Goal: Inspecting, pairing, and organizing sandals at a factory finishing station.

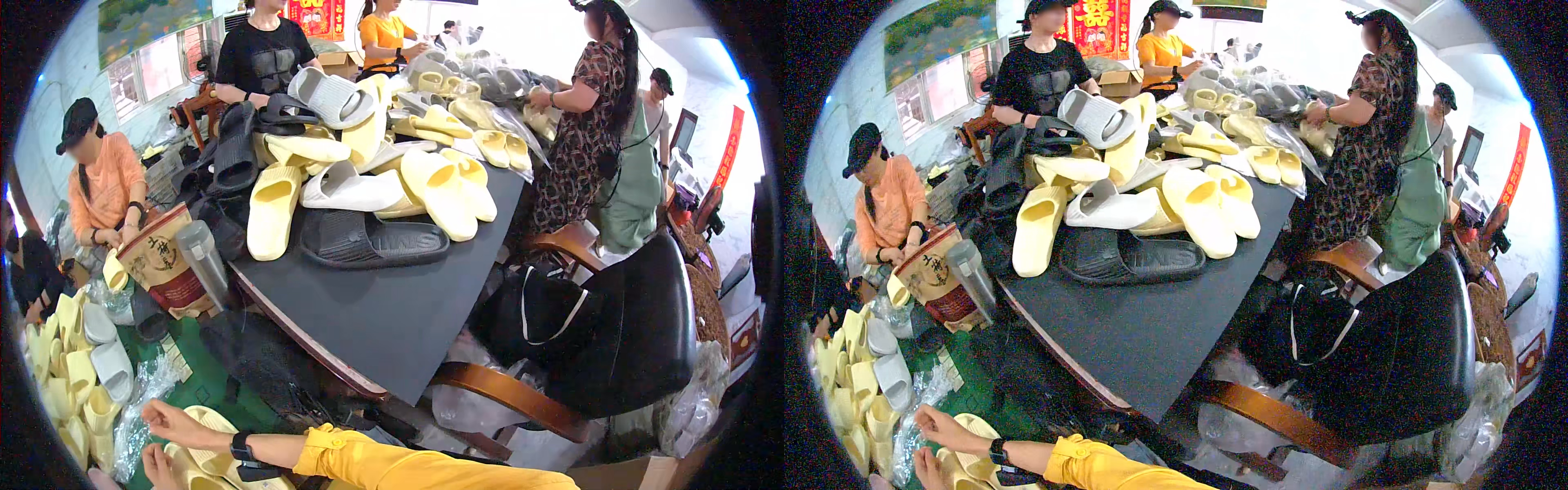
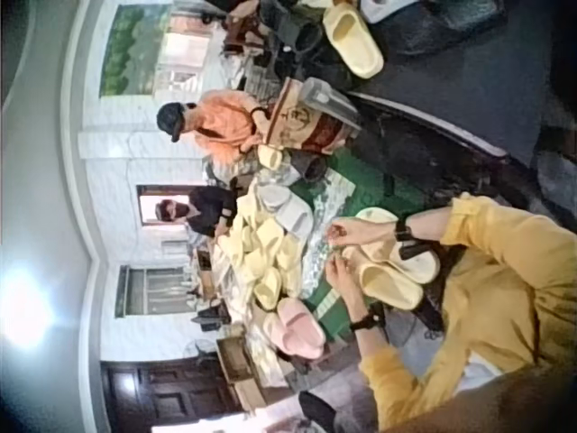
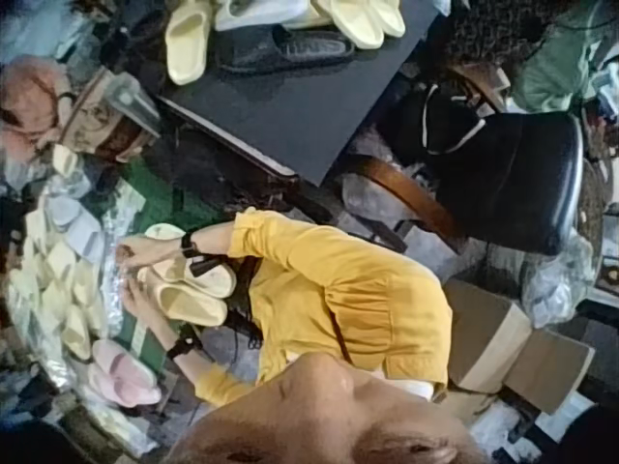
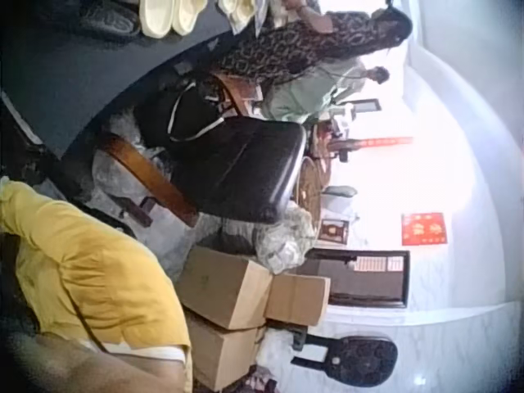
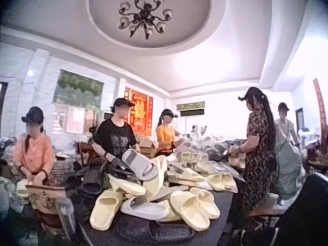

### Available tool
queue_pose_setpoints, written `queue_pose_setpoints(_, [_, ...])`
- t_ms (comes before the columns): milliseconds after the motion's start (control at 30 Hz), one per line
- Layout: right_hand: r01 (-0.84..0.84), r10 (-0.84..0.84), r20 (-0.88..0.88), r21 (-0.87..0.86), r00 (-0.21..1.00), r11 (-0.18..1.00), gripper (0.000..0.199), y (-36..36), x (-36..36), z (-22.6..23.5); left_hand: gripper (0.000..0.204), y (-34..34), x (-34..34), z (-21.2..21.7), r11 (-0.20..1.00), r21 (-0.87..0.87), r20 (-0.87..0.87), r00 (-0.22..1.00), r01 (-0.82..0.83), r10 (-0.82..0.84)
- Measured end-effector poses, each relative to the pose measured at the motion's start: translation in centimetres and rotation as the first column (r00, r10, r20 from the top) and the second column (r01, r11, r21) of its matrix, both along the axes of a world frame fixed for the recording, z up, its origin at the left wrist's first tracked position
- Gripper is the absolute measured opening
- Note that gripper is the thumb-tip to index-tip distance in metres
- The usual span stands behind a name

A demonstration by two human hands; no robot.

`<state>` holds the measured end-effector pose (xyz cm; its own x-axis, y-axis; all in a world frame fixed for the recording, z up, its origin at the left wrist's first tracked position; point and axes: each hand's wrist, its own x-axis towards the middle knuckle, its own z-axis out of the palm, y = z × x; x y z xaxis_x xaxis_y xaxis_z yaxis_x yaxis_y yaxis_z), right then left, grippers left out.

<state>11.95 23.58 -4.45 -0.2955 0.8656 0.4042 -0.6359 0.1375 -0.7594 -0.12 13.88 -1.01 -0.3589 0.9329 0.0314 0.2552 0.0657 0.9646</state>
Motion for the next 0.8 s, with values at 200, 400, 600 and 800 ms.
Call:
queue_pose_setpoints(200, [-0.137,0.143,0.166,-0.051,0.976,0.989,0.016,1.3,0.9,-0.8,0.01,1.1,-1.5,-3.8,0.986,0.122,0.132,0.986,-0.113,0.097])
queue_pose_setpoints(400, [-0.177,0.191,0.21,-0.083,0.959,0.981,0.021,0.9,2.2,-0.6,0.016,0.5,-0.1,-3.4,0.985,0.159,-0.016,0.997,-0.072,0.075])
queue_pose_setpoints(600, [-0.234,0.25,0.132,-0.123,0.959,0.964,0.024,0.3,2.1,0.1,0.013,0.1,1.4,-1.7,0.976,0.197,0.051,0.995,-0.089,0.081])
queue_pose_setpoints(800, [-0.21,0.232,0.235,-0.114,0.944,0.971,0.013,0.2,2.0,0.1,0.014,-0.2,1.8,-1.5,0.978,0.186,-0.08,0.99,-0.098,0.114])
